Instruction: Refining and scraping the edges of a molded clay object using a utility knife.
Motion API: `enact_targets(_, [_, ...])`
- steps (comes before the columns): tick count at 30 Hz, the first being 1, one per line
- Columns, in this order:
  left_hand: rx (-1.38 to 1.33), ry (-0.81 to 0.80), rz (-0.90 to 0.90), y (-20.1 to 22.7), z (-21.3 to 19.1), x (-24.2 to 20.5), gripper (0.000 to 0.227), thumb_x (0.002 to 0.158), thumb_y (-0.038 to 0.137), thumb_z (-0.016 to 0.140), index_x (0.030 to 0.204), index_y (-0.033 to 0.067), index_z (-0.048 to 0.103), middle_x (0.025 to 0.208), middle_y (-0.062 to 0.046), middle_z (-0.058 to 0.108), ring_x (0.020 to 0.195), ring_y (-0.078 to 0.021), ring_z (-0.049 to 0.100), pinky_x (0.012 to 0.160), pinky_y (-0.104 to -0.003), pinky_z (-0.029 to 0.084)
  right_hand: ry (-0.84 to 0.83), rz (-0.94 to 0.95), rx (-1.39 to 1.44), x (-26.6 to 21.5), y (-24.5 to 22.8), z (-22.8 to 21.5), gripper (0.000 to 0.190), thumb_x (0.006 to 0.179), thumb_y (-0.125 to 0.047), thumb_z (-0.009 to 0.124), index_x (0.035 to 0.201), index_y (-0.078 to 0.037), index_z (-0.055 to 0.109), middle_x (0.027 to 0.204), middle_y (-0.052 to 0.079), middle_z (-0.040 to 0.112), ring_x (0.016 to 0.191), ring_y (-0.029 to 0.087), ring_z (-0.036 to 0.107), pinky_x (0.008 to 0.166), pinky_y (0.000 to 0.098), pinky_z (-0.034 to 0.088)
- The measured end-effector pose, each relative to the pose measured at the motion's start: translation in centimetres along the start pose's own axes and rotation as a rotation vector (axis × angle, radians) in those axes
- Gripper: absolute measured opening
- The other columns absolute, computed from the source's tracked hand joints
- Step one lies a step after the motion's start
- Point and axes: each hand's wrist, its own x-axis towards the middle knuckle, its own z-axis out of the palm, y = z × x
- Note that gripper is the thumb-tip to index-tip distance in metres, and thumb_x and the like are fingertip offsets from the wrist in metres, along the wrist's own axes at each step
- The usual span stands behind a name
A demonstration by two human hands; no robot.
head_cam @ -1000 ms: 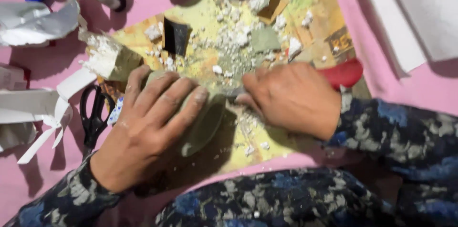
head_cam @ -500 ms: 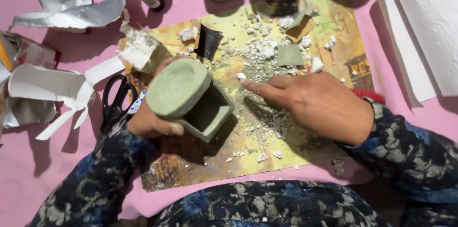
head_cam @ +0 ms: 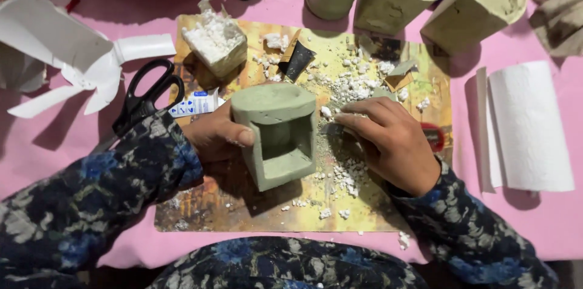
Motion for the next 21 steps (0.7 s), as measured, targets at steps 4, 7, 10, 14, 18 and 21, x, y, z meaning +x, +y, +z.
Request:
enact_targets(4, [0.03,0.055,-0.047,0.3,0.5,0.3,0.12,0.057,0.019,0.088,0.16,0.0122,0.026,0.142,-0.015,0.056,0.132,-0.0302,0.054,0.112,-0.049,0.045,0.016,0.014,0.234,-1.0,-2.5,-1.4,0.032,0.09,0.003,0.064,0.118,-0.011,0.07,0.117,0.009,0.073,0.098,0.024,0.073,0.085,0.0345,0.06])
enact_targets(7, [0.041,0.014,-0.009,0.2,0.8,0.6,0.116,0.057,0.018,0.089,0.157,0.0123,0.029,0.14,-0.014,0.057,0.131,-0.0287,0.055,0.112,-0.047,0.046,-0.243,-0.096,0.481,1.5,-5.8,-2.6,0.063,0.067,0.001,0.055,0.13,-0.002,0.058,0.131,0.019,0.063,0.106,0.035,0.071,0.085,0.0417,0.059])
enact_targets(10, [0.105,-0.144,0.126,-0.2,0.8,0.6,0.105,0.067,0.018,0.091,0.156,0.0039,0.036,0.143,-0.015,0.056,0.134,-0.0278,0.054,0.116,-0.044,0.044,-0.541,0.036,0.194,2.1,-6.9,-1.1,0.079,0.062,-0.01,0.072,0.138,0.002,0.052,0.135,0.024,0.057,0.077,0.039,0.068,0.063,0.0464,0.054])
enact_targets(14, [0.044,-0.096,0.112,-0.2,1.0,0.5,0.099,0.067,0.02,0.092,0.15,0.0044,0.04,0.136,-0.015,0.057,0.128,-0.0286,0.056,0.112,-0.045,0.048,-0.642,-0.001,-0.01,2.2,-7.4,-0.9,0.073,0.072,-0.011,0.069,0.141,0.002,0.048,0.129,0.017,0.06,0.067,0.034,0.067,0.055,0.0441,0.053])
enact_targets(18, [0.009,-0.078,0.075,0.5,1.8,0.3,0.098,0.066,0.021,0.089,0.149,0.0055,0.039,0.132,-0.015,0.058,0.126,-0.0295,0.058,0.11,-0.047,0.05,-0.511,-0.065,0.085,1.7,-7.0,-3.6,0.07,0.082,-0.031,0.074,0.138,0.004,0.05,0.133,0.019,0.063,0.055,0.032,0.06,0.046,0.0408,0.046])
enact_targets(21, [0.062,-0.052,0.067,-0.1,0.4,0.8,0.101,0.066,0.025,0.087,0.152,0.0075,0.037,0.136,-0.013,0.058,0.126,-0.0271,0.058,0.108,-0.045,0.051,-0.402,-0.056,0.006,0.2,-6.9,-5.7,0.061,0.088,-0.035,0.077,0.135,-0.005,0.054,0.117,0.011,0.069,0.074,0.026,0.071,0.06,0.0353,0.056])
